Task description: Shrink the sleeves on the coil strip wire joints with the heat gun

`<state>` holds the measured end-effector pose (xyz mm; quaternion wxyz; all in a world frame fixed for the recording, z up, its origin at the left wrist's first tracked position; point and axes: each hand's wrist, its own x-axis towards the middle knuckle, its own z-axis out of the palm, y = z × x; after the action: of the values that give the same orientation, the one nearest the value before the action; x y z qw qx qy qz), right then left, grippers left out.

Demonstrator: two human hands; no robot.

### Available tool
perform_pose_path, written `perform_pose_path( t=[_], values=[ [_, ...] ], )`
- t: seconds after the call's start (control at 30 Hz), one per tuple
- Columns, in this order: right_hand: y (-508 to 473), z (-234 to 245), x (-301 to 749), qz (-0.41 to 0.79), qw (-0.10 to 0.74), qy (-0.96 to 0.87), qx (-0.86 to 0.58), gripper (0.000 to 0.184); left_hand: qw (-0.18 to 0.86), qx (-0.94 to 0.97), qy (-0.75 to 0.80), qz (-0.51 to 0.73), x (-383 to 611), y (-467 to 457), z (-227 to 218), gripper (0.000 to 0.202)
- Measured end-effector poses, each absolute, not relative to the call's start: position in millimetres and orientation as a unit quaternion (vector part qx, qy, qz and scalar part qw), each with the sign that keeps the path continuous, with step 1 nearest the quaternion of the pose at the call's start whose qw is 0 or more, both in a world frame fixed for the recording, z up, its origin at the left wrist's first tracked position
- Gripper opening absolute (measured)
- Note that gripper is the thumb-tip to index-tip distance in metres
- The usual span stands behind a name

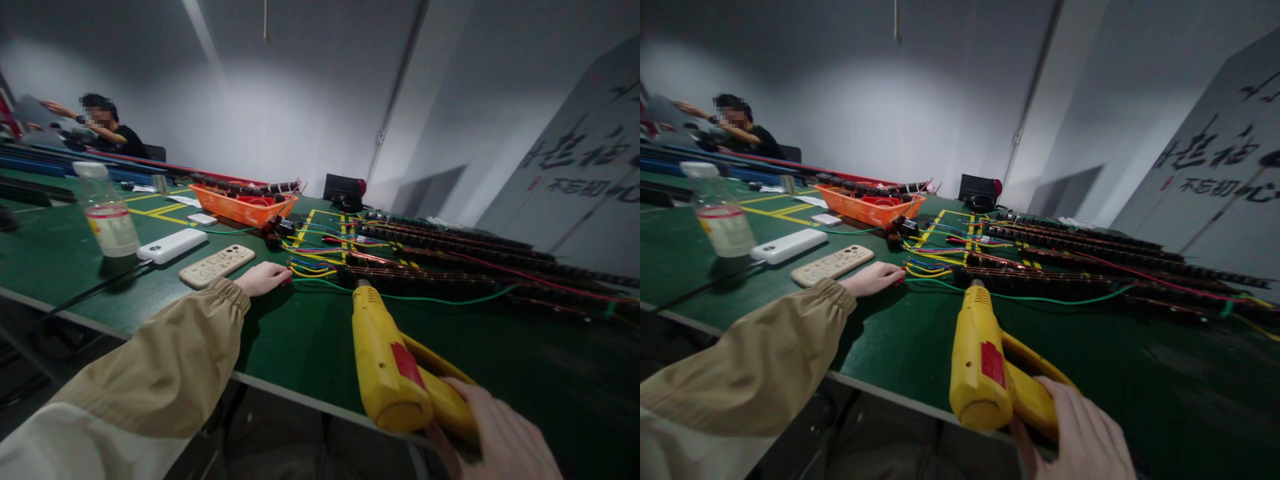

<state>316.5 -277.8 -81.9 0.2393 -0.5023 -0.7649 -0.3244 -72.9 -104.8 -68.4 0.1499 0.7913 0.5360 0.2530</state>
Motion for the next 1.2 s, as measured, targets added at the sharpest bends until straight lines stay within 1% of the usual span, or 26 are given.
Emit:
perform_pose_path(
  t=[0.13, 0.27, 0.37, 0.53, 0.83, 1.07, 1.2],
  values=[
    [-278.1, -79.2, 292.8, -0.319, 0.258, -0.774, -0.482, 0.045, 0.141, 0.796, 0.538, 0.240, -73.0, -102.8, -69.5, 0.047],
    [-276.9, -80.9, 274.2, -0.284, 0.281, -0.788, -0.467, 0.048, 0.139, 0.799, 0.534, 0.238, -72.9, -101.1, -69.6, 0.047],
    [-275.3, -81.4, 259.0, -0.253, 0.310, -0.793, -0.458, 0.047, 0.131, 0.801, 0.534, 0.235, -72.2, -102.4, -68.2, 0.045],
    [-273.1, -78.3, 233.3, -0.207, 0.324, -0.813, -0.437, 0.046, 0.116, 0.805, 0.524, 0.254, -71.3, -104.5, -66.8, 0.032],
    [-271.7, -76.5, 211.3, -0.173, 0.339, -0.829, -0.409, 0.045, 0.133, 0.799, 0.525, 0.261, -75.4, -101.4, -69.4, 0.013],
    [-267.7, -79.0, 216.1, -0.187, 0.352, -0.829, -0.393, 0.041, 0.136, 0.800, 0.520, 0.268, -71.4, -105.4, -65.4, 0.012],
    [-268.7, -75.8, 228.0, -0.187, 0.342, -0.835, -0.388, 0.039, 0.126, 0.803, 0.518, 0.268, -71.0, -103.1, -67.1, 0.018]
  ],
)
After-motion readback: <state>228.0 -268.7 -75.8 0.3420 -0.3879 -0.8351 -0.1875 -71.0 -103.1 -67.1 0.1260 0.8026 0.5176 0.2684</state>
